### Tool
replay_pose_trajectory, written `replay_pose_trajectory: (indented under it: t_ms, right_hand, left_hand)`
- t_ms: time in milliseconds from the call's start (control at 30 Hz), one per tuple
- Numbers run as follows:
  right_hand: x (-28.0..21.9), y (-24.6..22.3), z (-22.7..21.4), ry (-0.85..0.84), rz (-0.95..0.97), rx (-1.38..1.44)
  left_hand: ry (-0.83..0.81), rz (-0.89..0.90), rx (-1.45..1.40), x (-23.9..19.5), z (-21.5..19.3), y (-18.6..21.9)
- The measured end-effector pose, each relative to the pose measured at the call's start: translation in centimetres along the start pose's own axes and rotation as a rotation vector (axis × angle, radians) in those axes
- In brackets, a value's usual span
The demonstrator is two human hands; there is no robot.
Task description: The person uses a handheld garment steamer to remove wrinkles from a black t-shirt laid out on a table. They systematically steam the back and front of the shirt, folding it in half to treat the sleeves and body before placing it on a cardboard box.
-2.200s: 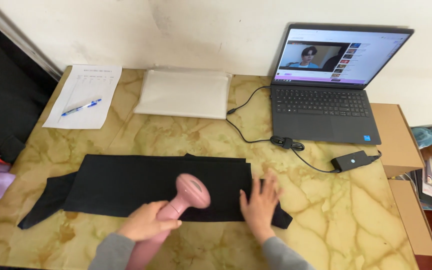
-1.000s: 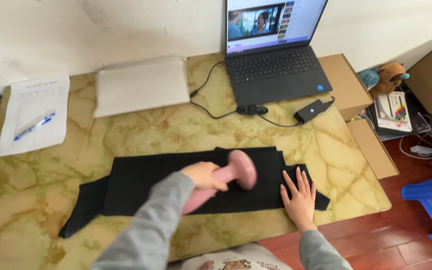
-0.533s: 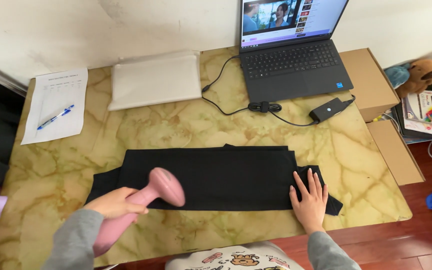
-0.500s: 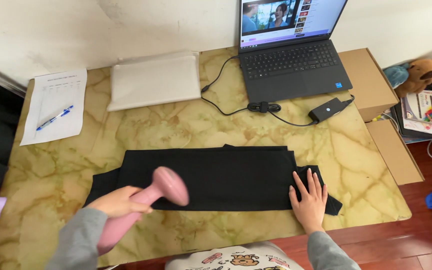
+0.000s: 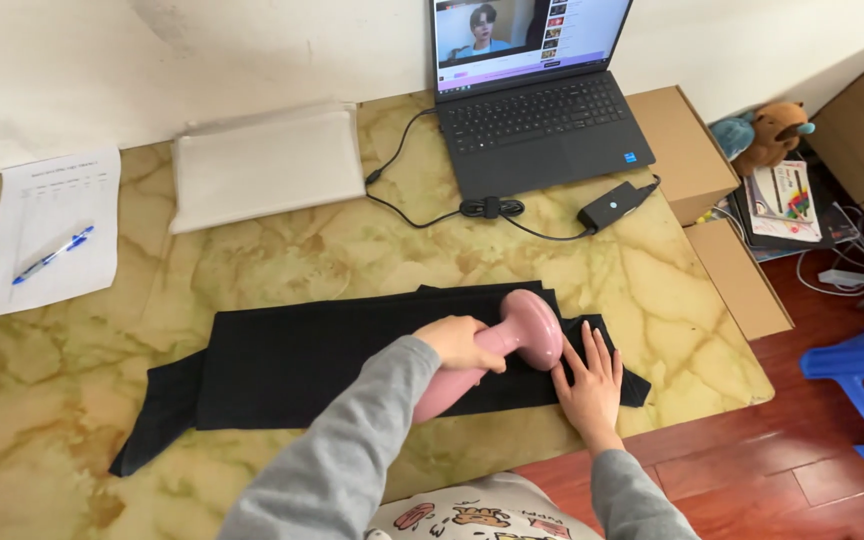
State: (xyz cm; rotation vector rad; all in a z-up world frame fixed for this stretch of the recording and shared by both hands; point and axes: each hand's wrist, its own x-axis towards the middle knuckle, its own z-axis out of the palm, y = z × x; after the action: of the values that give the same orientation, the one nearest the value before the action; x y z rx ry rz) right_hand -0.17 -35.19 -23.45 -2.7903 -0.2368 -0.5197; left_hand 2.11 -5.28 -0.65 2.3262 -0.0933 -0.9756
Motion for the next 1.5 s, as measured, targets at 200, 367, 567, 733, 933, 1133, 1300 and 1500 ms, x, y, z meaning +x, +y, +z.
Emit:
replay_pose_trajectory:
  t_ms: [200,367,567,733,933,1133,1300,1500]
  right_hand:
    - [0.5,-1.5,-1.9,0.062,-0.067,-0.016]
    - [0.5,-1.4,-1.8,0.066,-0.074,-0.009]
    - [0.5,-1.6,-1.7,0.069,-0.059,-0.012]
    - [0.5,-1.6,-1.7,0.071,-0.052,-0.018]
    - [0.6,-1.2,-1.6,0.071,-0.070,-0.023]
    - [0.4,-0.7,-0.9,0.062,-0.068,-0.012]
    - [0.5,-1.0,-1.2,0.056,-0.061,-0.003]
    - [0.4,-1.2,-1.4,0.082,-0.070,-0.028]
  left_hand:
    - [-0.033,-0.212,-0.010,-6.4,-2.5,-4.4]
    - [0.046,-0.429,-0.218,-14.6,-3.3,-14.9]
    - [0.170,-0.593,-0.472,-20.9,-3.5,-18.1]
    - [0.147,-0.500,-0.267,-16.3,-3.2,-16.8]
    - [-0.002,-0.253,-0.071,-6.6,-2.6,-5.6]
    - [0.005,-0.138,-0.038,-2.4,-1.3,2.0]
    - [0.037,-0.152,-0.014,-2.4,-1.0,-1.6]
    - [0.140,-0.387,-0.412,-12.0,-2.2,-11.7]
